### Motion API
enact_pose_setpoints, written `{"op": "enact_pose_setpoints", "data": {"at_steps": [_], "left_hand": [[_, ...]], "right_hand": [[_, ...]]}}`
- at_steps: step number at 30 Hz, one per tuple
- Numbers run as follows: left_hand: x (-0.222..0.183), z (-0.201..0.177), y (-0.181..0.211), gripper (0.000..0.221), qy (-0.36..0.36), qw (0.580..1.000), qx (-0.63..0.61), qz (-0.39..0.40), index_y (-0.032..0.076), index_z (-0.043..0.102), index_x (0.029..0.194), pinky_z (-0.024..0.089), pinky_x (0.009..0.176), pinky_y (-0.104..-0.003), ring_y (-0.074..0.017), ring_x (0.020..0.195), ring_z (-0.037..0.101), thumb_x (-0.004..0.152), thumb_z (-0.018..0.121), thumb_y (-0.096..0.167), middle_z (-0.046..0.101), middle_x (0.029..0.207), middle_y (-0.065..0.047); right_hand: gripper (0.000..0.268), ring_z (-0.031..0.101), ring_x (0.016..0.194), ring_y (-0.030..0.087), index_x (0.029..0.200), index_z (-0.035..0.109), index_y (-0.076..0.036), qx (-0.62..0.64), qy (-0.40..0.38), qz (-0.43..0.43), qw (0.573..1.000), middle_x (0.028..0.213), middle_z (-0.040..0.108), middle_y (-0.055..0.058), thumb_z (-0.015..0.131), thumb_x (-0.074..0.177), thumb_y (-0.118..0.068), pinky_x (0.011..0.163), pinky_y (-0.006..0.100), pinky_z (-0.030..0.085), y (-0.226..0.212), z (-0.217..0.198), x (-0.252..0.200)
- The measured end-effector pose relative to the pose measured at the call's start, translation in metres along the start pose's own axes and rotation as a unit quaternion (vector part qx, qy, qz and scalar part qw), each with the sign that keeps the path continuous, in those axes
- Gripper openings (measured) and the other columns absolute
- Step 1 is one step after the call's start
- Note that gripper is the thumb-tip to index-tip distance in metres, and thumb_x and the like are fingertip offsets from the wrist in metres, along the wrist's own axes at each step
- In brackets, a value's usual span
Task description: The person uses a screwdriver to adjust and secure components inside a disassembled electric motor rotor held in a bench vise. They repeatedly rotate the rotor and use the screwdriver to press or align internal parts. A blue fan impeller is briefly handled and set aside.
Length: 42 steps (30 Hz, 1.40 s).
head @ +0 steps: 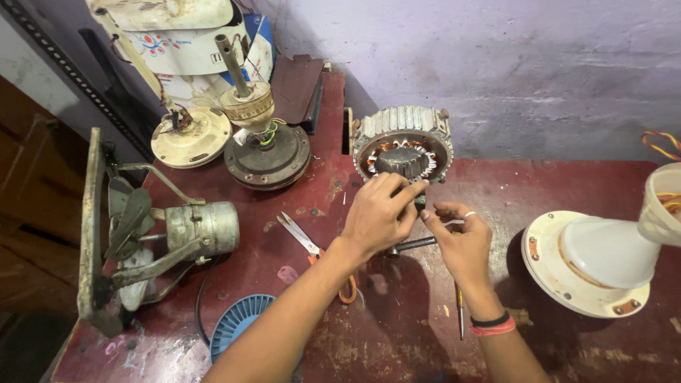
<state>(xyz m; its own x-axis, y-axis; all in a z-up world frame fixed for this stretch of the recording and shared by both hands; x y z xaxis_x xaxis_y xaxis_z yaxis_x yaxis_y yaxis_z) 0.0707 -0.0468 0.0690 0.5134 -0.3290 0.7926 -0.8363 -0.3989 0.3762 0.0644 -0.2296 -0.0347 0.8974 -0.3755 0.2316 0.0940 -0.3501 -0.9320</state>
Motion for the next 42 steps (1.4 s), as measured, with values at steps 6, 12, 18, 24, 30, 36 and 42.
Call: {"op": "enact_pose_setpoints", "data": {"at_steps": [6, 12, 18, 24, 30, 36, 42], "left_hand": [[-0.014, 0.023, -0.013, 0.050, -0.041, 0.999, 0.015, -0.002, 0.011, 0.063, 0.137, 0.046, 0.085, -0.043, -0.0287, 0.093, 0.058, 0.087, 0.066, 0.009, 0.058, 0.100, -0.010], [-0.022, 0.036, -0.023, 0.060, -0.092, 0.995, 0.043, -0.015, 0.016, 0.058, 0.146, 0.042, 0.089, -0.045, -0.0297, 0.100, 0.057, 0.087, 0.063, 0.011, 0.060, 0.106, -0.011], [-0.023, 0.037, -0.025, 0.060, -0.086, 0.995, 0.048, -0.015, 0.016, 0.057, 0.147, 0.042, 0.091, -0.046, -0.0298, 0.101, 0.056, 0.087, 0.063, 0.011, 0.060, 0.108, -0.011], [-0.023, 0.038, -0.025, 0.054, -0.082, 0.995, 0.047, -0.023, 0.017, 0.061, 0.142, 0.042, 0.091, -0.046, -0.0289, 0.100, 0.056, 0.088, 0.064, 0.013, 0.060, 0.106, -0.010], [-0.023, 0.035, -0.024, 0.037, -0.049, 0.997, 0.054, -0.033, 0.016, 0.068, 0.131, 0.042, 0.090, -0.045, -0.0271, 0.099, 0.057, 0.095, 0.068, 0.022, 0.061, 0.103, -0.009], [-0.025, 0.036, -0.026, 0.031, -0.023, 0.997, 0.059, -0.035, 0.015, 0.073, 0.121, 0.042, 0.088, -0.043, -0.0253, 0.096, 0.057, 0.095, 0.074, 0.031, 0.060, 0.098, -0.007], [-0.028, 0.029, -0.029, 0.028, 0.022, 0.997, 0.048, -0.048, 0.013, 0.072, 0.118, 0.045, 0.088, -0.042, -0.0260, 0.097, 0.058, 0.095, 0.076, 0.028, 0.061, 0.098, -0.007]], "right_hand": [[0.025, 0.062, 0.074, 0.006, 0.108, 0.076, -0.001, -0.053, 0.032, -0.085, 0.994, 0.090, 0.074, 0.003, 0.081, 0.089, -0.017, 0.063, 0.024, 0.050, -0.026, 0.002, 0.013], [0.014, 0.062, 0.071, 0.011, 0.097, 0.078, -0.001, -0.079, 0.041, -0.106, 0.990, 0.085, 0.070, 0.006, 0.079, 0.088, -0.011, 0.063, 0.027, 0.049, -0.027, 0.011, 0.020], [0.013, 0.062, 0.066, 0.015, 0.091, 0.078, -0.003, -0.165, 0.048, -0.093, 0.981, 0.080, 0.068, 0.008, 0.080, 0.084, -0.013, 0.060, 0.030, 0.048, -0.037, 0.006, 0.004], [0.014, 0.064, 0.062, 0.018, 0.087, 0.079, -0.004, -0.245, -0.009, -0.079, 0.966, 0.078, 0.069, 0.009, 0.078, 0.077, -0.014, 0.058, 0.033, 0.050, -0.051, -0.001, -0.029], [0.021, 0.070, 0.054, 0.018, 0.091, 0.080, -0.007, -0.276, -0.088, -0.002, 0.957, 0.080, 0.077, 0.011, 0.079, 0.074, -0.020, 0.055, 0.034, 0.054, -0.054, -0.011, -0.052], [0.025, 0.073, 0.049, 0.016, 0.102, 0.081, -0.010, -0.287, -0.122, -0.026, 0.950, 0.080, 0.079, 0.010, 0.075, 0.079, -0.018, 0.051, 0.032, 0.055, -0.081, -0.018, -0.046], [0.019, 0.068, 0.049, 0.012, 0.100, 0.080, -0.005, -0.254, -0.065, -0.076, 0.962, 0.064, 0.074, 0.010, 0.074, 0.089, -0.020, 0.047, 0.028, 0.050, -0.106, -0.015, -0.021]]}}
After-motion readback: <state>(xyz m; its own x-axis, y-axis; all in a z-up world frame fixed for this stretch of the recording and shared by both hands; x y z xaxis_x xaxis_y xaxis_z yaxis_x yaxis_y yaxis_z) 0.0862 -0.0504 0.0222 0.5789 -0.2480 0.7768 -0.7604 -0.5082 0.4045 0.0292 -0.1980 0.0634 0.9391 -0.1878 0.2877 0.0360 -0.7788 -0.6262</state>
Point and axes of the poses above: each hand's wrist, its own x-axis towards the middle knuckle, its own z-axis out of the palm, y = z × x, the point moved 10 cm from there along x, towards the middle knuckle
